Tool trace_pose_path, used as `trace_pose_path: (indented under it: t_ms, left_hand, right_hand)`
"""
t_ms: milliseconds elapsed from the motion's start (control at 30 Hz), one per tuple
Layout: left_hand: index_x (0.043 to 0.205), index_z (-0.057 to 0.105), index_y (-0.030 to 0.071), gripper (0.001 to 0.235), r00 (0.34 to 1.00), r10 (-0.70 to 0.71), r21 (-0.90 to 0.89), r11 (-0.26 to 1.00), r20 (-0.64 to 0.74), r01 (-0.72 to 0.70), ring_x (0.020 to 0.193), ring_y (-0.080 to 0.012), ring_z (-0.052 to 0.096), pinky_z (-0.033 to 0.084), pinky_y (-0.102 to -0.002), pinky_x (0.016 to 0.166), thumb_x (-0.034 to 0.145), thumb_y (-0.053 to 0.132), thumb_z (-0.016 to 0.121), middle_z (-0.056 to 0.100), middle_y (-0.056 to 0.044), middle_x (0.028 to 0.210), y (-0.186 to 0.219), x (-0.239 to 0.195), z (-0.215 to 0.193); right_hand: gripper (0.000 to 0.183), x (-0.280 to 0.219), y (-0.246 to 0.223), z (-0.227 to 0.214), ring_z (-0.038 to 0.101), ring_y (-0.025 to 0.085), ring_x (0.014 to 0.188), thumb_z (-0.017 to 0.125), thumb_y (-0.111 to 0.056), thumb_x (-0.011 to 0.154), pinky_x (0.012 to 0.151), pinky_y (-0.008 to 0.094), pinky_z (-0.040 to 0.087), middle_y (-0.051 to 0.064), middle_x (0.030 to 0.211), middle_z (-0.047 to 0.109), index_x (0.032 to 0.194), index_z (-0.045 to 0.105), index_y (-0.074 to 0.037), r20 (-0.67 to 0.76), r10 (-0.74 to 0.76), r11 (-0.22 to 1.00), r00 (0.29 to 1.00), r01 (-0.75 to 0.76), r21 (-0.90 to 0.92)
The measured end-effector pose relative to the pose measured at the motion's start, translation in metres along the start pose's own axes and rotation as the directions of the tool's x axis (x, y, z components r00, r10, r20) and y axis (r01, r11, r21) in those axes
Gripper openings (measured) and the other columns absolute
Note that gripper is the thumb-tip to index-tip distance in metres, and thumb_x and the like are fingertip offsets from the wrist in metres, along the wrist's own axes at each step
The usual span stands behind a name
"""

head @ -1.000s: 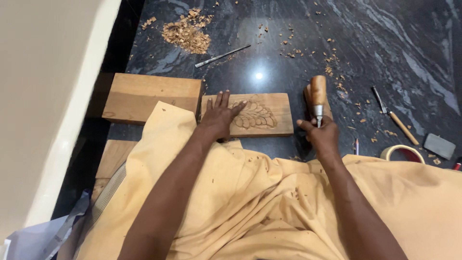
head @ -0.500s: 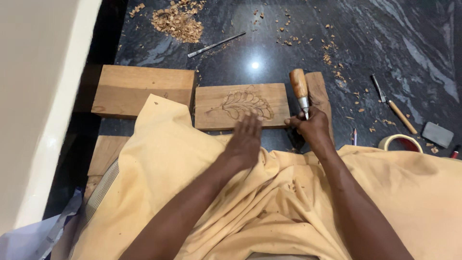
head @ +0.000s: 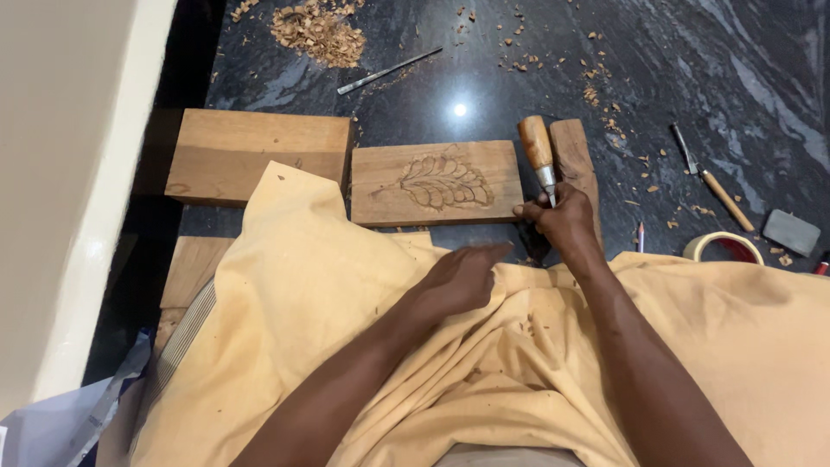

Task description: The person carves a leaf pattern into a small wooden plank using a chisel and mallet. They repeatedly strike the chisel to remove wood shavings and refine the design.

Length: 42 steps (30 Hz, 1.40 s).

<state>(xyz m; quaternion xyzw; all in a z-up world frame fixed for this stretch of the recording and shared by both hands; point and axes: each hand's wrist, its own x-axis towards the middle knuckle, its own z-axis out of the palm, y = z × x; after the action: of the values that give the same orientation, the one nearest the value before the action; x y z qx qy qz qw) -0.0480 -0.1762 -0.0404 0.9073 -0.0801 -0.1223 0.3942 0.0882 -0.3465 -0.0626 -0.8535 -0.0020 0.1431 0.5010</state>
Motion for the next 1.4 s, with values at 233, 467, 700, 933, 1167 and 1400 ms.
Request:
trace_pose_path:
  t_ms: [233,467,700,933,1167,1400]
  left_hand:
    - [0.139,0.061,0.009,0.054,0.897,-0.085,0.123,0.981,-0.433,0.152,0.113,-0.0341,0.068,0.053,-0.043,0.102,0.085,0.008,0.067,0.070,-0.017,0.130,-0.016,0.005,-0.052]
    - [0.158,0.006,0.007,0.153,0.957,-0.287,0.452,0.849,-0.040,0.274,0.155,-0.0415,0.003,0.005,-0.061,0.122,0.044,0.033,0.104,0.007,-0.029,0.166,-0.049,0.039,-0.123]
    - [0.163,0.012,0.009,0.152,0.954,-0.279,0.514,0.806,-0.110,0.295,0.157,-0.0383,0.013,0.007,-0.063,0.126,0.041,0.030,0.102,0.021,-0.024,0.167,-0.074,0.050,-0.111]
    - [0.163,0.012,0.013,0.149,0.931,-0.335,0.485,0.797,-0.144,0.361,0.157,-0.0348,0.004,0.007,-0.058,0.125,0.045,0.022,0.102,0.011,-0.017,0.169,-0.080,0.052,-0.100]
    - [0.159,0.023,0.007,0.116,0.872,-0.182,0.326,0.877,-0.454,0.353,0.151,-0.0416,0.022,0.014,-0.057,0.122,0.070,0.024,0.094,0.026,-0.027,0.163,-0.085,0.042,-0.064]
    - [0.139,0.046,-0.005,0.068,0.843,-0.292,-0.892,0.138,-0.453,-0.431,0.088,-0.0234,0.075,0.063,-0.031,0.078,0.085,0.016,0.082,0.074,-0.021,0.104,0.045,0.060,-0.081]
  right_hand:
    - [0.035,-0.005,-0.005,0.000,0.059,0.011,0.055,0.089,-0.014,0.076,0.049,0.028,0.047,0.003,0.070,0.065,0.080,0.054,-0.010,0.000,0.016,1.000,1.000,-0.016,-0.009]
    - [0.035,0.001,-0.001,0.002,0.059,0.011,0.055,0.089,-0.009,0.074,0.049,0.027,0.047,0.005,0.073,0.069,0.081,0.054,-0.009,-0.006,0.022,0.998,1.000,-0.021,0.065]
    - [0.039,0.011,0.000,-0.003,0.060,0.011,0.056,0.089,-0.005,0.070,0.050,0.026,0.048,0.007,0.077,0.074,0.085,0.054,-0.010,0.030,0.023,0.990,0.999,-0.027,0.138]
    - [0.037,0.006,-0.010,-0.003,0.060,0.013,0.057,0.091,-0.009,0.071,0.051,0.029,0.048,0.007,0.074,0.067,0.083,0.056,-0.009,0.028,0.077,0.995,0.997,-0.079,0.067]
    - [0.020,-0.001,-0.023,-0.011,0.057,0.010,0.055,0.070,-0.025,0.096,0.050,0.030,0.044,0.001,0.068,0.064,0.092,0.067,-0.006,-0.139,0.008,0.997,0.990,0.002,0.075]
    - [0.022,-0.053,-0.085,-0.020,0.060,0.014,0.067,0.067,-0.026,0.101,0.059,0.033,0.048,0.008,0.080,0.067,0.101,0.069,-0.004,0.243,-0.404,0.913,0.882,0.406,0.046]
